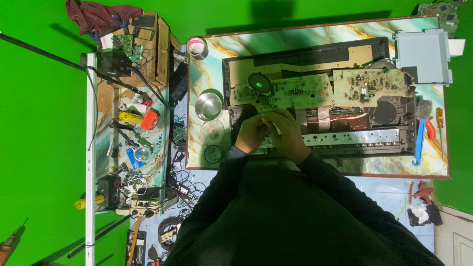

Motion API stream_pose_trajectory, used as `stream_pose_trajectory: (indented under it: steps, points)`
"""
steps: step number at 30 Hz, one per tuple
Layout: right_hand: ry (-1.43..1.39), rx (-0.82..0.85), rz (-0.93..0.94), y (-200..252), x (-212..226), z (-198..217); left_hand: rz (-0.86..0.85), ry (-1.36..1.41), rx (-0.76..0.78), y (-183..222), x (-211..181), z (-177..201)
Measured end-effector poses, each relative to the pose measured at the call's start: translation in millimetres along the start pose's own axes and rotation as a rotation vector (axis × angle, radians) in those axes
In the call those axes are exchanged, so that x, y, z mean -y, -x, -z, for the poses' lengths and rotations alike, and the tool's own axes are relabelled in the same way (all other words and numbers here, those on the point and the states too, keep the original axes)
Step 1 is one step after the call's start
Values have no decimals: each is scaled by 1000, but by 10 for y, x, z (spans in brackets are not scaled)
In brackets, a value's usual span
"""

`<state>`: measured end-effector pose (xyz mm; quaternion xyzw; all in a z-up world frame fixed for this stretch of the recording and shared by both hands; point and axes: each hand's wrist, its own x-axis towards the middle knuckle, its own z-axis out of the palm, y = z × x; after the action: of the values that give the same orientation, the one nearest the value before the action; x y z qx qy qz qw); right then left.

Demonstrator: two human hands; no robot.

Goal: The person disassembles the internal components of an electronic musical keyboard, using a screwdriver to remove screws from circuit boards and internal frames.

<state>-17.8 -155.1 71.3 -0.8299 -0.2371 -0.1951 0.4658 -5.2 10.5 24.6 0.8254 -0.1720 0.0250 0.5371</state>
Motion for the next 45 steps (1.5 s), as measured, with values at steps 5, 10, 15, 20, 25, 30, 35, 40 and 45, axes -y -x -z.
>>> stream_pose_trajectory:
  steps: [5, 10, 15, 20, 25, 30, 35, 40, 45]
  points:
    - [31, -14, -65, 9, 25, -51, 5, 74, -29, -2, 11, -30]
    - [41, -15, 3, -43, -26, -17, 18, 14, 52, -7, 7, 30]
    - [0, 24, -114, -9, -24, -15, 32, 100, -25, -30, -63, 32]
    - [-238, 94, -95, -21, -60, 0, 158, -6, 18, -25, -31, -27]
    - [-135, 77, -386, 158, -564, -195, -85, -150, -101, 76, 495, -290]
    - [90, 370, -364, 554, -1196, -477, 67, -269, -3, 179, 1139, -562]
    - [184, 476, -375, 806, -1555, -789, 53, -193, -55, 232, 1248, -607]
    - [256, 620, -398, 1000, -1881, -1069, 156, -69, -52, 285, 1309, -650]
    - [207, 570, -339, 996, -1978, -1175, 88, -199, -149, 386, 1499, -812]
